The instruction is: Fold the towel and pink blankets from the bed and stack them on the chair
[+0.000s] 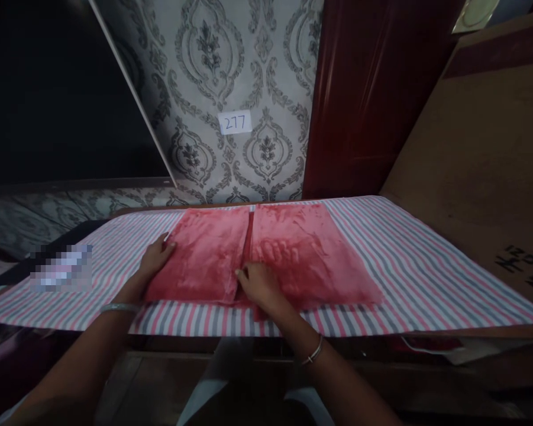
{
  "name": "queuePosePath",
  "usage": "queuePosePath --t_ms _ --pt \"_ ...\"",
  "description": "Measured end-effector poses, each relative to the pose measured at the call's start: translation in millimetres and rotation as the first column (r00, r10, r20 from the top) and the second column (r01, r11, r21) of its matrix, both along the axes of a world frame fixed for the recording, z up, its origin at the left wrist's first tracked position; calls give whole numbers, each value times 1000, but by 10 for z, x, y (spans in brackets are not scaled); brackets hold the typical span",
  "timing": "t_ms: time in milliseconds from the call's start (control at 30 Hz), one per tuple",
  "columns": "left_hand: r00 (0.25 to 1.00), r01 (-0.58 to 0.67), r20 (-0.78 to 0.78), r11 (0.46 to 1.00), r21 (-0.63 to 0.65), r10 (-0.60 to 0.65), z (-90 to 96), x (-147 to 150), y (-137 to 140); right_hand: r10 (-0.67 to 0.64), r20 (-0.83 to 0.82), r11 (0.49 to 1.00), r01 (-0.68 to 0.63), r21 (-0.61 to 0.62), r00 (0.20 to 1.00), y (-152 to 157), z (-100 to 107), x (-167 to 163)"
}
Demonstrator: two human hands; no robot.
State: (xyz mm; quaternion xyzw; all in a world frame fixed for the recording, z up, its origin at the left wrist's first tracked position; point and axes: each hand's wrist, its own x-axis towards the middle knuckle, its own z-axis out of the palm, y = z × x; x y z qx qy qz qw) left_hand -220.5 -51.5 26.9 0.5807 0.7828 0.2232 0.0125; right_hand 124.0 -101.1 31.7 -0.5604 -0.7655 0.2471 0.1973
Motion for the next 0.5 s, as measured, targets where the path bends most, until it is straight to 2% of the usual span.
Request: queuePosePath --t_ms 133,233,400,500 --pt "961 -83 266 997 -6 82 45 -148 -83 -5 -34 999 3 -43 999 -31 50 -143" --pt "907 -87 411 996 -34 94 81 -250 -222 70 -78 995 -75 -64 994 -15 7 -234" --pt "866 -47 494 997 -64 73 193 -219 -491 63 -265 998 -59 22 962 55 -159 -274" --pt "834 -50 548 998 -35 61 245 -140 -597 109 -141 993 -114 -24 984 62 -108 -230"
